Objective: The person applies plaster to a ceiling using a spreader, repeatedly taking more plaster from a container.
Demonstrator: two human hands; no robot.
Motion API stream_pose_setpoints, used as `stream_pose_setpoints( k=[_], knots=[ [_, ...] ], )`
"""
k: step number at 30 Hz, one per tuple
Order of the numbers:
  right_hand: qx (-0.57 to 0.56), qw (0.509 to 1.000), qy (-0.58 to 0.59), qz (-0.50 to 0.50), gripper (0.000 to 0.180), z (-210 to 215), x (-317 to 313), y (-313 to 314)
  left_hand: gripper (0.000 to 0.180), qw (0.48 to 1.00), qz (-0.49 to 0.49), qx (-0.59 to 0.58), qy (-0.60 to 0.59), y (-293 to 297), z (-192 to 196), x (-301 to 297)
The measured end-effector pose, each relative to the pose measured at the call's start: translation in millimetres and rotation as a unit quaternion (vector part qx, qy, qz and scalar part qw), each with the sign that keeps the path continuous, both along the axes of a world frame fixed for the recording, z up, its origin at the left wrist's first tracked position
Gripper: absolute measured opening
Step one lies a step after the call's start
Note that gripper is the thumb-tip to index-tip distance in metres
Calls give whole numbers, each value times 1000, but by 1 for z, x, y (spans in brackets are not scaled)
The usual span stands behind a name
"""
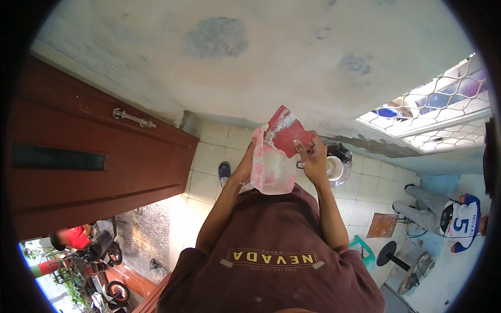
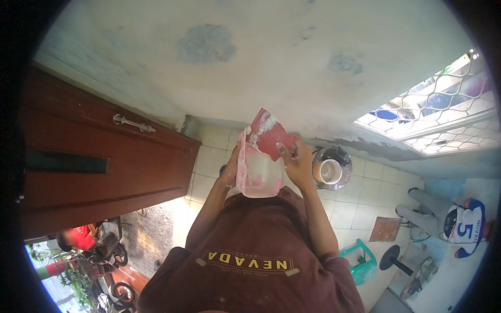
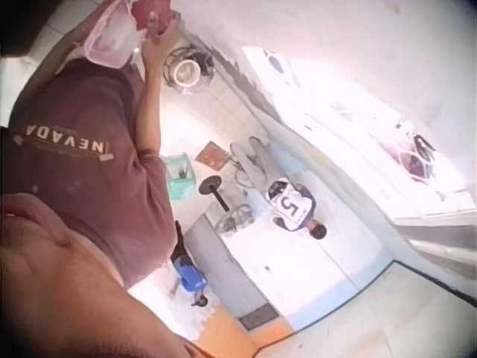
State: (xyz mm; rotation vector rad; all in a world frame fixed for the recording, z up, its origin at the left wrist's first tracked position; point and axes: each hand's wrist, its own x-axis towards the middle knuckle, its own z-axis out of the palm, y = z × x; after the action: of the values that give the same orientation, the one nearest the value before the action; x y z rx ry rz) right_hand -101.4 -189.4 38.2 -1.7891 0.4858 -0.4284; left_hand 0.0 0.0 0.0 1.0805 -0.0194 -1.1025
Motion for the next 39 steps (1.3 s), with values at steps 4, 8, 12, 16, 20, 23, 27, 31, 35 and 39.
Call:
stream_pose_setpoints(
  k=[4,8,12,16,20,23,27,31,35,39],
  knots=[
    [96,995,-25,18,16,-5,17,13,87,999,-39,-7,7,27,-5,28],
    [141,988,-39,47,17,-28,30,-19,85,1000,-15,-11,-15,7,11,39],
    [282,953,-104,44,22,-14,30,1,80,991,21,-100,88,29,-33,47],
    [378,915,-140,32,33,-19,50,34,79,984,67,-123,109,59,-35,72],
    [488,857,-160,26,39,1,74,80,81,964,83,-204,149,88,-36,101],
    [523,836,-165,-3,41,16,88,110,82,948,118,-233,181,101,-15,116],
    [548,819,-170,-14,43,17,114,142,82,941,122,-277,153,138,-42,146],
    [593,791,-149,-26,25,15,144,161,82,957,135,-237,104,172,-17,169],
    [583,789,-194,-37,22,39,194,190,80,931,119,-315,144,195,-63,193],
    [574,789,-221,-18,33,94,252,208,81,942,110,-286,139,212,-55,201]
  ],
)
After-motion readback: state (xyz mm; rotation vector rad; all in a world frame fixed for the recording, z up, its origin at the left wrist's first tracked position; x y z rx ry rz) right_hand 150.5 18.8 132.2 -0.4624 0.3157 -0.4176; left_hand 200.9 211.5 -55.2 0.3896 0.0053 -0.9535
